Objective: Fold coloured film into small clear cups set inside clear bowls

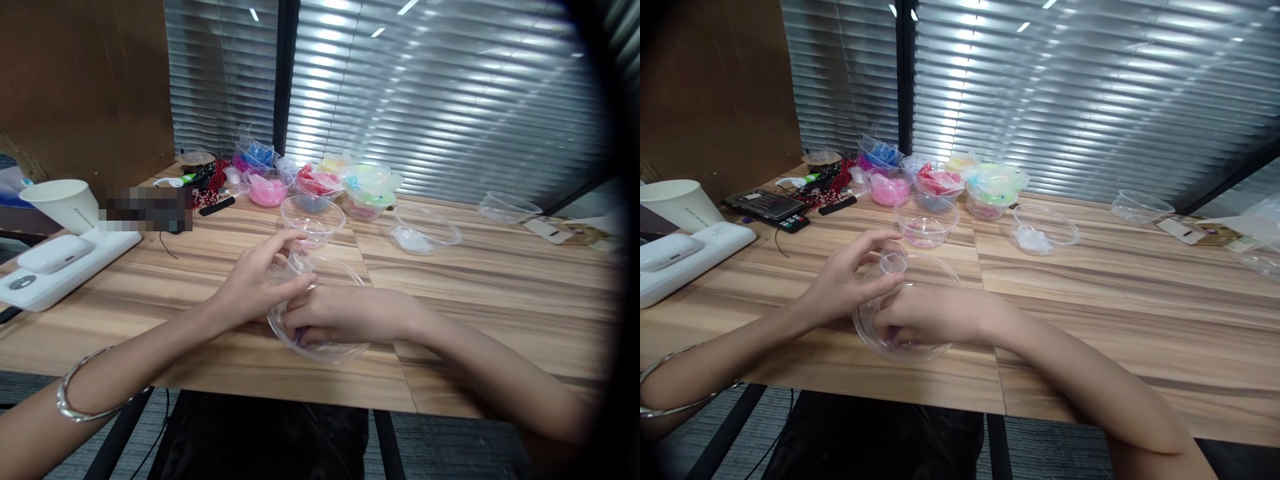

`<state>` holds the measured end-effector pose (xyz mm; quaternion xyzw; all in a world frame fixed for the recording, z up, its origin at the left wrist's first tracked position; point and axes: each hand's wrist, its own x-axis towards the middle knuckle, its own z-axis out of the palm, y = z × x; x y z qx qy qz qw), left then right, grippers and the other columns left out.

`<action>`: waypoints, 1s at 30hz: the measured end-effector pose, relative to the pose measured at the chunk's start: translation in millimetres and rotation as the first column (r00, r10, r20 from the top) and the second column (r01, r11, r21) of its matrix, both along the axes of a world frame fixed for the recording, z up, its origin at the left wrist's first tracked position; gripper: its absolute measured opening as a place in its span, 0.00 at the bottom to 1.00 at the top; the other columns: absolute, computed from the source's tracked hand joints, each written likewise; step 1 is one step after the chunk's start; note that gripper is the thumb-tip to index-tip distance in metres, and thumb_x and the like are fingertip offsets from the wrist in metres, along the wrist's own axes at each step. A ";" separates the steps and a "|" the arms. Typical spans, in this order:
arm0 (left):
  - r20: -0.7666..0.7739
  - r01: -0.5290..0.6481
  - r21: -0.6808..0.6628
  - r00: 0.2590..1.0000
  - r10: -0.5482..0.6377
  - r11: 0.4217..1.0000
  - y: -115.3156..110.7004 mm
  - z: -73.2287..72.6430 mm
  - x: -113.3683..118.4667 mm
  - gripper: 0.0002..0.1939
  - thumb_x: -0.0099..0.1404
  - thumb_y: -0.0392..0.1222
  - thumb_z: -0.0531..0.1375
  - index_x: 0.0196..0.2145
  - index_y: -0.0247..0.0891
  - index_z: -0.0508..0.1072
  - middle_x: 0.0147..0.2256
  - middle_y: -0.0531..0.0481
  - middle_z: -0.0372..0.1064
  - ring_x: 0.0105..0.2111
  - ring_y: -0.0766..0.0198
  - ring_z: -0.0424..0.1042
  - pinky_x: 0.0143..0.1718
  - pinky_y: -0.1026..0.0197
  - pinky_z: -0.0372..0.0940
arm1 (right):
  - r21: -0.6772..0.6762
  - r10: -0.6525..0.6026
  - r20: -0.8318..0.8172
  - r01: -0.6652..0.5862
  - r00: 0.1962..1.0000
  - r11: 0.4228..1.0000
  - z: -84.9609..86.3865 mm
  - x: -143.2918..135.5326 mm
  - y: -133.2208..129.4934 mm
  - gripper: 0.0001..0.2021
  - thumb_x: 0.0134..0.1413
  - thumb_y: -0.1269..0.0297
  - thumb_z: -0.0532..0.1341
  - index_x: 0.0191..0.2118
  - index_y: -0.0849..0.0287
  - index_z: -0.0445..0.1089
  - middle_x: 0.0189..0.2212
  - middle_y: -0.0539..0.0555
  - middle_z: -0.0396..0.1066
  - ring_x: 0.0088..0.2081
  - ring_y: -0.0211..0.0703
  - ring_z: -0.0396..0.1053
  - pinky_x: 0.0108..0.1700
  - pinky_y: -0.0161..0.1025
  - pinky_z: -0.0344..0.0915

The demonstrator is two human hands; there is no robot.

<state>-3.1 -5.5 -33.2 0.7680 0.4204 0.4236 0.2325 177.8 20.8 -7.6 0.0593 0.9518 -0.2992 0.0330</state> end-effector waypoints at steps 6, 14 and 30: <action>0.031 0.002 -0.011 1.000 -0.002 1.000 2.2 0.1 -0.8 0.24 0.61 0.44 0.63 0.54 0.41 0.64 0.48 0.48 0.70 0.48 0.59 0.71 0.46 0.59 0.68 | 0.023 -0.094 0.003 0.094 0.996 0.995 21.7 7.6 1.0 0.08 0.60 0.76 0.56 0.30 0.62 0.68 0.31 0.49 0.69 0.34 0.35 0.64 0.35 0.33 0.58; 0.152 0.056 -0.040 0.987 -0.049 0.998 2.9 -3.1 -2.4 0.24 0.61 0.46 0.64 0.53 0.41 0.64 0.48 0.46 0.71 0.50 0.57 0.70 0.53 0.54 0.65 | 0.176 -0.269 -0.127 0.289 0.955 0.941 42.9 25.9 7.1 0.08 0.60 0.75 0.58 0.37 0.60 0.75 0.33 0.50 0.75 0.35 0.38 0.71 0.38 0.35 0.63; 0.234 0.235 -0.106 0.950 -0.205 0.966 -0.8 2.5 0.3 0.38 0.54 0.42 0.70 0.58 0.45 0.59 0.51 0.47 0.67 0.51 0.58 0.68 0.56 0.53 0.62 | 0.158 -0.351 -0.423 0.449 0.836 0.880 47.5 23.9 3.0 0.06 0.58 0.70 0.63 0.41 0.60 0.76 0.37 0.51 0.77 0.37 0.39 0.73 0.39 0.36 0.66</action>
